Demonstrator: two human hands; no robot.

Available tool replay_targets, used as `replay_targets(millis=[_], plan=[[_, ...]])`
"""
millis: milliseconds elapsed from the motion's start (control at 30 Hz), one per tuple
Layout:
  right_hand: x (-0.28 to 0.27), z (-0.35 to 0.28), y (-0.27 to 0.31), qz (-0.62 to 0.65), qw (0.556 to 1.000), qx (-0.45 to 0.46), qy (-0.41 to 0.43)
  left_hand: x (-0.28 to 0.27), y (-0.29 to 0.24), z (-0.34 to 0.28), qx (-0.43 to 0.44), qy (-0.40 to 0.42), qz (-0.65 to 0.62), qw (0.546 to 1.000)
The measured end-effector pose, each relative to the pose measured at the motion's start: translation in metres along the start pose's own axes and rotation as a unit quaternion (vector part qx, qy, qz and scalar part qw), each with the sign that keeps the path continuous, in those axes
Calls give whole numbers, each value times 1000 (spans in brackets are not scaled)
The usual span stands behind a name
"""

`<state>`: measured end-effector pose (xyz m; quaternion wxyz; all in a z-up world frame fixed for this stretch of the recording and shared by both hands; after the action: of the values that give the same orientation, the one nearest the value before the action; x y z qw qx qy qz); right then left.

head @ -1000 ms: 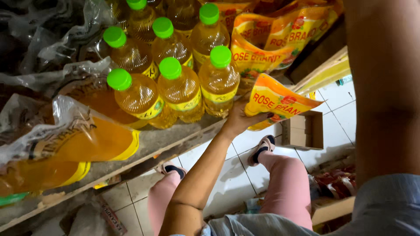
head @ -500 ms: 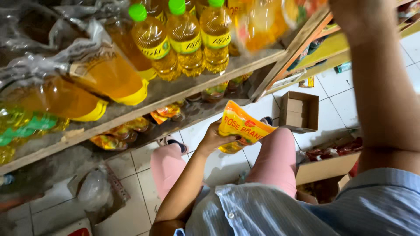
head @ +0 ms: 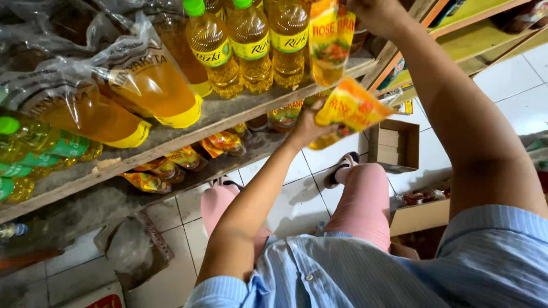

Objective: The person takes oil pouches from a cardboard box on the floor and places them onto grocery store shelves, while also rearranging existing oil pouches on the shelves.

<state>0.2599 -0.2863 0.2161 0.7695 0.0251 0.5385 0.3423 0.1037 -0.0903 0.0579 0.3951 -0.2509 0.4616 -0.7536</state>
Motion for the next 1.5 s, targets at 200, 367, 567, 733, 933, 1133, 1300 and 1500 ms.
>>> replay_targets(millis=[200,367,567,733,933,1133,1300,1500], plan=[[2,-23,1,211,973,78,-45,-13,52,62,0,15,-99,995],[-3,-74,6,342,930,75,-110,-20,54,56,-40,44,-152,987],[127,-139,-31,298,932,18,-204,-39,67,9,-111,44,-195,973],[180,-127,-16,371,888,117,-246,-54,43,-48,-136,9,-227,964],[165,-99,2,160,909,156,-352,-61,-55,-74,-54,-39,-221,973],[164,-105,9,265,894,105,-347,-81,-83,-105,-23,-111,-196,974],[183,-122,11,75,935,99,-331,-89,-89,-122,-16,-114,-205,972],[168,-113,17,81,951,90,-284,-84,-94,-128,-16,-99,-207,973]])
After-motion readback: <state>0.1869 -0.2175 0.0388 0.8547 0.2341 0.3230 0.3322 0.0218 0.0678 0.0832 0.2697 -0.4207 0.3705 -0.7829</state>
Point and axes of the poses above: each hand's wrist, its own z-axis towards the middle knuckle, its own x-axis out of the palm, y = z × x, the point moved 7 cm from there along z, towards the middle knuckle, and after that the axes turned 3 degrees about x, right-handed, at the moved point
